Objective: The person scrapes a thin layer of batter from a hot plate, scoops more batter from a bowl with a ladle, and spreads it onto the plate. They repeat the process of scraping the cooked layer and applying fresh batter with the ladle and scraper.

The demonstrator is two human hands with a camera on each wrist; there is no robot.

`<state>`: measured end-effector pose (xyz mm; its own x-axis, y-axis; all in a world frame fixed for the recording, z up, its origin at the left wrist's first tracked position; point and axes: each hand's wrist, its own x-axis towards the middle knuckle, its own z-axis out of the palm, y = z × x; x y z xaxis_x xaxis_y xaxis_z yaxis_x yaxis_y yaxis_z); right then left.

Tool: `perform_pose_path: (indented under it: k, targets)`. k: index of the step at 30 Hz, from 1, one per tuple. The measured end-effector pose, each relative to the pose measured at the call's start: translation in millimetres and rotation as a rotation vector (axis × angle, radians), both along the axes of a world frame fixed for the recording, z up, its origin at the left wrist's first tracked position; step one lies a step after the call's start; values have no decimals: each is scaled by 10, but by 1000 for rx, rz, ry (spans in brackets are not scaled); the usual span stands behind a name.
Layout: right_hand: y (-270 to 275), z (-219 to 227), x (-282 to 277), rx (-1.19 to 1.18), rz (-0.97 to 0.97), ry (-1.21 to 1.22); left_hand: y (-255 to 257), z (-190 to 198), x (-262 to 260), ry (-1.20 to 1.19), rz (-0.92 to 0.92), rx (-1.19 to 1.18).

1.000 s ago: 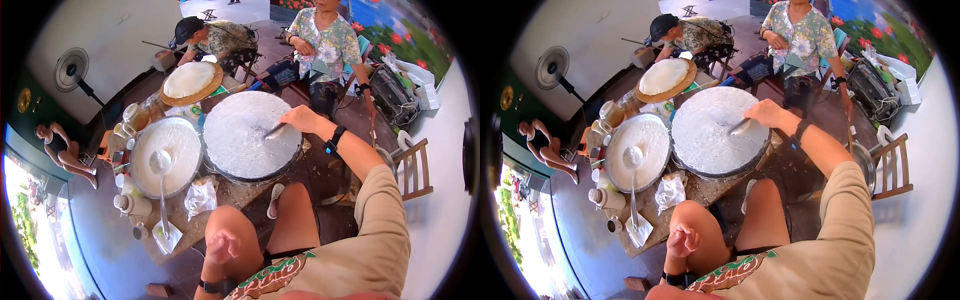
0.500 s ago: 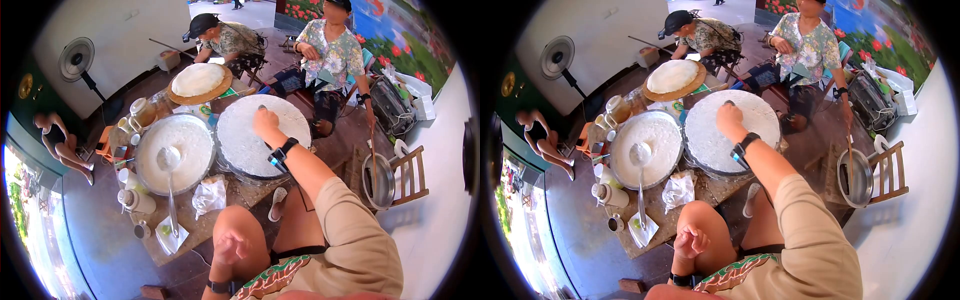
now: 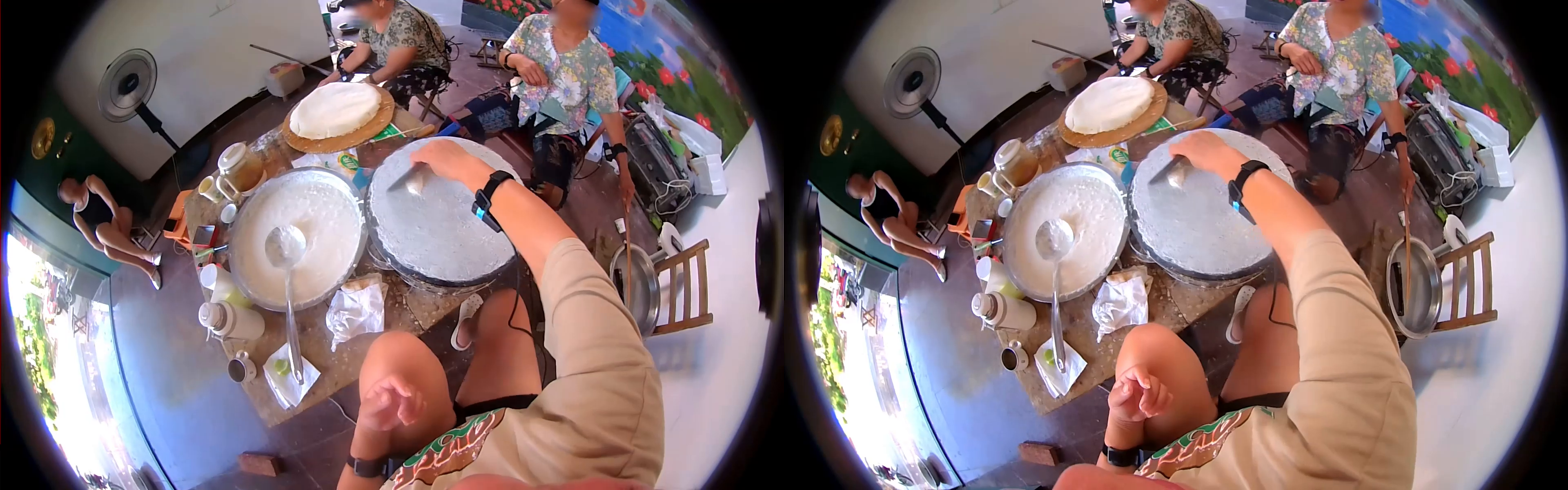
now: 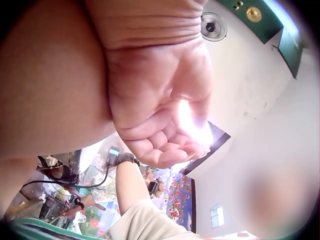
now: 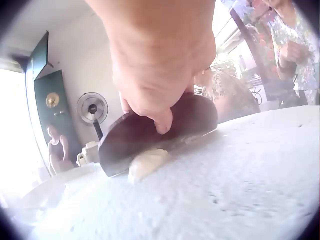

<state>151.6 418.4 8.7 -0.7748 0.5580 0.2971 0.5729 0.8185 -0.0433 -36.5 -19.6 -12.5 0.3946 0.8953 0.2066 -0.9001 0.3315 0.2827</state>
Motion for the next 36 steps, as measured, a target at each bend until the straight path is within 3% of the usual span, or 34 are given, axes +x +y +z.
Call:
perform_pose_path:
  k: [6, 9, 13, 16, 17, 23, 27, 30, 33, 36]
  targets:
    - [-578, 151, 788, 22, 141, -56, -26, 35, 82, 71, 36, 23]
    - [-913, 170, 1164, 67, 105, -79, -45, 48, 104, 76, 57, 34]
    - [-1326, 428, 1058, -20, -464, -267, -101, -49, 68, 7, 47, 52]
    - [-1305, 191, 798, -79, -901, -157, -117, -51, 49, -33, 34, 67]
    - [-1308, 133, 691, -97, -939, -115, -131, -37, 46, -26, 46, 77]
    - [-1230, -4, -345, -123, -892, -103, -160, -57, 6, -47, 95, 120]
    - [-1167, -67, -1456, -99, -827, 24, -144, -86, -5, -77, 47, 105]
    - [-1004, -167, -2107, -176, -660, 72, -129, -139, -29, -16, 27, 70]
    - [-1044, 57, -2495, -209, -445, 47, -138, -110, -105, -63, -55, 6]
    - [-958, 143, -2477, -253, -378, 18, -134, -116, -164, -86, -68, -17]
